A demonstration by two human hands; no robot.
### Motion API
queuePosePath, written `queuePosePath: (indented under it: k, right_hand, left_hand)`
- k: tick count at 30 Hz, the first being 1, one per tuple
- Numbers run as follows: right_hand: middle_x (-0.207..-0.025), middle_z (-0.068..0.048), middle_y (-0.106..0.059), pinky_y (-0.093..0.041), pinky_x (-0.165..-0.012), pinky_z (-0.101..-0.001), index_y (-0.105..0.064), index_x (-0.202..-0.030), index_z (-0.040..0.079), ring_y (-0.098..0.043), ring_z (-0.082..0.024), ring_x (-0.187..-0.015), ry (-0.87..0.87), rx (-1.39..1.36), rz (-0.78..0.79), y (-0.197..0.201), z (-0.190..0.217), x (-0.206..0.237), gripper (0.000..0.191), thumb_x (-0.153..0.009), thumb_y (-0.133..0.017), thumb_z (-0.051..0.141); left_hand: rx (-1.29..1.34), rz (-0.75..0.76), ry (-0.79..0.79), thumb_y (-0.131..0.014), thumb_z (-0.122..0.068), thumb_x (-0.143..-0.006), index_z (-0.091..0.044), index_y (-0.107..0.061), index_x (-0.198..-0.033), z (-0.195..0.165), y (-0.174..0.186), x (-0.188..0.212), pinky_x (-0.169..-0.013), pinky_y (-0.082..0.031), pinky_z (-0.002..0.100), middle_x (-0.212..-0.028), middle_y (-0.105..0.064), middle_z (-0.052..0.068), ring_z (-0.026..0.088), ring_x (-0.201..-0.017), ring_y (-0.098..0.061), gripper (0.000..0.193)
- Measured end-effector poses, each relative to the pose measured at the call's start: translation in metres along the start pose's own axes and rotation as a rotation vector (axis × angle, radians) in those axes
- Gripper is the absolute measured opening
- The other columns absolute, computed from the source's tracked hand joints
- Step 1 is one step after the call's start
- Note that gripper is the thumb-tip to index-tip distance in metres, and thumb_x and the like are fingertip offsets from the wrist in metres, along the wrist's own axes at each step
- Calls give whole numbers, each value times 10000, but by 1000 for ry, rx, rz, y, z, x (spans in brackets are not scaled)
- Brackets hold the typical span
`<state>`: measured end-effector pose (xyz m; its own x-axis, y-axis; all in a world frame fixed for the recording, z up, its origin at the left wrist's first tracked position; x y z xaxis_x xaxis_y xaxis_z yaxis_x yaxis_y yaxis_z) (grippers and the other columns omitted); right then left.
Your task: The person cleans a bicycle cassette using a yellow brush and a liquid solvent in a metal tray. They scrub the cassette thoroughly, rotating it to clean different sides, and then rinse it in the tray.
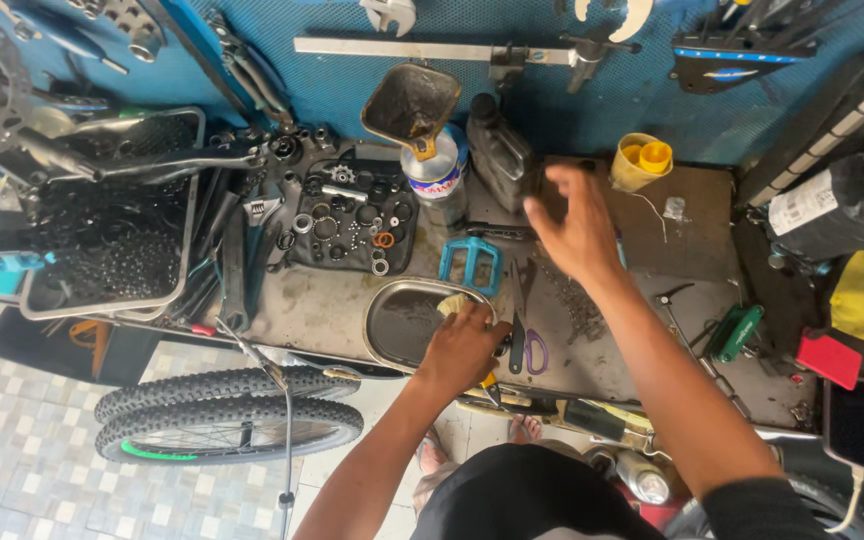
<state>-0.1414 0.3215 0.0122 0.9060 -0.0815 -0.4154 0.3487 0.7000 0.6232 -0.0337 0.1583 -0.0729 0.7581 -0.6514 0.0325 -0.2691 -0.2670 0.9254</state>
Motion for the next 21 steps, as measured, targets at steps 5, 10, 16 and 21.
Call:
queuePosePath:
  k: [5,10,16,21]
  right_hand:
    - [-1343,-164,-604,-520,-903,-473,-510,-1367,56,-651,-296,-1140,-241,59,200,-2,-38,77,587,-910,-722,358]
    - [-1327,-155,-641,-559,-859,-435,-535,-1353,81,-716,-281,-1040,-381,39,215,2,-65,131,578,-882,-722,358]
    - [-1258,-146,-682,-570,-818,-411,-543,-1356,93,-739,-267,-955,-530,-18,196,15,-87,167,582,-872,-726,358]
    - [-1235,-120,-711,-583,-800,-397,-565,-1343,115,-755,-261,-906,-639,-48,210,23,-94,183,548,-874,-708,358]
  left_hand:
    - [-322,147,-140,-737,-168,-808,-88,-675,-1208,-11,-46,-26,-1067,-413,445,-1284,-622,100,287,-1314,-483,413]
    - [-459,211,-224,-633,-148,-870,-87,-676,-1196,-16,-77,-36,-1067,-368,446,-1134,-706,79,279,-1236,-519,335]
    - [-496,244,-292,-612,-142,-911,-82,-692,-1163,-17,-83,-38,-1044,-369,434,-1012,-744,91,279,-1184,-552,271]
    - [-268,236,-274,-635,-127,-919,-88,-684,-1180,-24,-64,-43,-1025,-378,436,-993,-737,139,304,-1161,-561,268]
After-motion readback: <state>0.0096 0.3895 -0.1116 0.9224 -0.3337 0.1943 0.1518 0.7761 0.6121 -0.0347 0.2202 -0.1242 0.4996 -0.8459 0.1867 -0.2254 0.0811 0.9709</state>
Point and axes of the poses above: each hand's wrist, its own x-axis away from the middle knuckle, its own y-axis out of the back of the hand, z = x × y, the point moved 9 cm from there along -x, towards the middle knuckle
